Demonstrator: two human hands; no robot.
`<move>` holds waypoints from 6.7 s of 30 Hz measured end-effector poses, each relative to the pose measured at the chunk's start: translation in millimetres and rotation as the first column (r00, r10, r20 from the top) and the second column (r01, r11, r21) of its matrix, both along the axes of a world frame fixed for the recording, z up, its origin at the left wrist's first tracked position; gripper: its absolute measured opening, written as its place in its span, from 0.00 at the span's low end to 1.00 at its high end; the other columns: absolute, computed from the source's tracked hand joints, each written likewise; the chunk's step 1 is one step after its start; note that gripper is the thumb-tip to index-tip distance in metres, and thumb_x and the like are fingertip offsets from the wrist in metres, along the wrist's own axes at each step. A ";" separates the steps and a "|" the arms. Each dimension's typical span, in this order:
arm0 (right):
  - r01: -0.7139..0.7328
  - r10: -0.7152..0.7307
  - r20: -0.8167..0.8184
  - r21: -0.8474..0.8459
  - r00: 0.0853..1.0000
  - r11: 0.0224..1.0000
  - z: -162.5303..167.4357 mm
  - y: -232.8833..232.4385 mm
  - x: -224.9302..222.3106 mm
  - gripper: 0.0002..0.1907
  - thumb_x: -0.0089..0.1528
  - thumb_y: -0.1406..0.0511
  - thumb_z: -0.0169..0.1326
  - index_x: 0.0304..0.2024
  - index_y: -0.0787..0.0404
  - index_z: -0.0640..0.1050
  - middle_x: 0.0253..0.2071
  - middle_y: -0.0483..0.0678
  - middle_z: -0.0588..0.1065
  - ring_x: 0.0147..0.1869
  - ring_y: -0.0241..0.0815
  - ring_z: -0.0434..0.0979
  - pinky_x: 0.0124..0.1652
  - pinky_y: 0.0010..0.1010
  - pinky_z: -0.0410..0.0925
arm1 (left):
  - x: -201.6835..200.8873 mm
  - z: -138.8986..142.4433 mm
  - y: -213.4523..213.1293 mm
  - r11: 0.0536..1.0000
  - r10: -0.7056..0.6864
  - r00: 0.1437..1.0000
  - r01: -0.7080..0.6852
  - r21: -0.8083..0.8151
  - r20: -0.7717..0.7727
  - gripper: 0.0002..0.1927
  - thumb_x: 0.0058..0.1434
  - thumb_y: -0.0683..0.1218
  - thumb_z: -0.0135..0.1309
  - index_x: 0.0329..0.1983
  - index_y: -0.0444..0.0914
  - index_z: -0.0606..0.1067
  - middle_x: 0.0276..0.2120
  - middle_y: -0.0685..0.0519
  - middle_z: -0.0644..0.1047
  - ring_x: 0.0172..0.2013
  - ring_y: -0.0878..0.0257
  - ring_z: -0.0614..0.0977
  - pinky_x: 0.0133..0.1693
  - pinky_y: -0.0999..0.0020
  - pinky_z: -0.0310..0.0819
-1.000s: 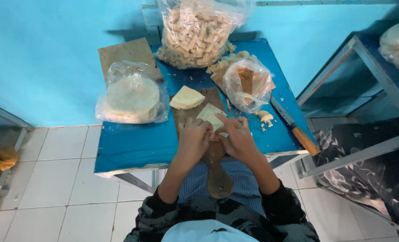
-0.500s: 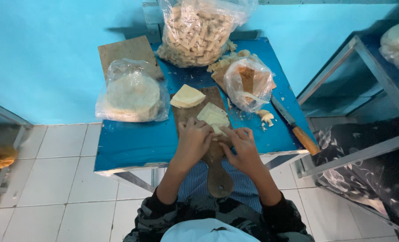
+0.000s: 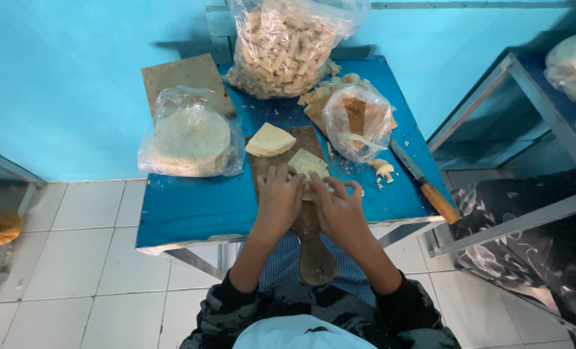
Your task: The person sits at a blue table assembling filled wafer snacks. They lay flat white wafer pieces on a wooden paddle board, spoon brown filling from a plastic bag onto a piece, and press another wafer piece on top, building a stack of finished pieces on the board.
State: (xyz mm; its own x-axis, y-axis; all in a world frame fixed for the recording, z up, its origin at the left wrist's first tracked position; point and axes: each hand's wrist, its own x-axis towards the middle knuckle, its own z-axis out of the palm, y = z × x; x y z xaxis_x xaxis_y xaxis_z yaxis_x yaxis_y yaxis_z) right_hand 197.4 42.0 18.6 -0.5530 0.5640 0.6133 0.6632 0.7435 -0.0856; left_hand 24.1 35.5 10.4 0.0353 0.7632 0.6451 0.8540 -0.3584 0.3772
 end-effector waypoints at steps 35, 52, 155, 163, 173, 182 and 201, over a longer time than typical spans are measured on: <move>-0.798 -0.320 -0.868 -0.482 0.380 0.361 -12.3 28.4 17.7 0.36 0.62 0.73 0.57 0.73 0.66 0.63 0.47 0.58 0.82 0.49 0.43 0.83 0.50 0.31 0.74 | 5.0 23.0 -21.3 0.971 -0.234 0.895 0.230 0.056 0.379 0.33 0.58 0.46 0.65 0.66 0.41 0.68 0.56 0.45 0.71 0.56 0.49 0.76 0.56 0.52 0.67; 0.282 0.334 -0.830 0.485 0.446 0.828 127.9 108.2 3.6 0.26 0.75 0.70 0.51 0.72 0.60 0.57 0.63 0.53 0.65 0.59 0.48 0.72 0.55 0.40 0.71 | -7.2 11.5 -28.5 0.973 -0.229 0.827 0.179 0.144 0.514 0.25 0.62 0.42 0.63 0.62 0.37 0.71 0.51 0.45 0.74 0.48 0.54 0.77 0.50 0.60 0.74; 0.203 -0.170 -0.311 0.078 0.935 0.976 24.9 135.3 64.1 0.18 0.63 0.77 0.57 0.54 0.65 0.72 0.39 0.59 0.81 0.38 0.60 0.82 0.34 0.42 0.73 | 6.2 -17.6 -12.3 0.981 0.057 0.961 -0.004 -0.194 0.271 0.17 0.61 0.42 0.56 0.54 0.40 0.73 0.29 0.54 0.77 0.37 0.56 0.79 0.47 0.53 0.62; 0.176 -0.164 -0.521 -0.026 0.837 0.984 13.4 150.9 76.8 0.18 0.60 0.77 0.59 0.51 0.64 0.73 0.38 0.57 0.81 0.41 0.51 0.86 0.37 0.33 0.79 | 5.4 -16.9 -13.0 0.981 0.065 0.964 -0.014 -0.195 0.257 0.17 0.62 0.42 0.56 0.54 0.40 0.73 0.30 0.53 0.76 0.37 0.55 0.79 0.47 0.53 0.61; 0.151 -0.192 -0.475 -0.122 0.859 0.981 5.1 154.2 69.8 0.18 0.61 0.76 0.58 0.53 0.64 0.73 0.39 0.57 0.82 0.41 0.52 0.86 0.38 0.35 0.79 | 5.3 -15.6 -14.9 0.985 0.042 0.952 0.012 -0.175 0.303 0.16 0.62 0.43 0.56 0.54 0.40 0.73 0.30 0.54 0.77 0.37 0.55 0.79 0.48 0.52 0.61; 0.190 -0.261 -0.565 -0.182 0.783 0.965 1.5 161.2 89.5 0.16 0.60 0.74 0.61 0.51 0.66 0.75 0.37 0.58 0.82 0.40 0.49 0.86 0.38 0.36 0.79 | 4.5 -16.0 -14.4 0.982 0.033 0.955 0.024 -0.187 0.296 0.16 0.62 0.42 0.56 0.54 0.39 0.73 0.29 0.54 0.77 0.37 0.56 0.79 0.48 0.53 0.61; 0.125 -0.177 -0.652 -0.126 0.738 0.984 5.2 146.9 92.1 0.16 0.63 0.75 0.60 0.53 0.66 0.73 0.38 0.58 0.82 0.42 0.45 0.86 0.39 0.31 0.77 | 4.7 -13.5 -14.6 0.979 0.043 0.956 0.018 -0.204 0.289 0.17 0.62 0.43 0.56 0.54 0.39 0.73 0.29 0.54 0.77 0.37 0.57 0.79 0.47 0.53 0.61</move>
State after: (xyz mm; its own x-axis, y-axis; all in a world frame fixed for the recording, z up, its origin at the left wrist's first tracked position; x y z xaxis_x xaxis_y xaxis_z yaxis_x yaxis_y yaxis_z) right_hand 289.5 189.0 23.8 0.0694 0.6601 0.7480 0.5252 0.6133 -0.5900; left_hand 28.7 20.9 -3.1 -0.1410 0.8777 0.4581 0.7002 -0.2387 0.6729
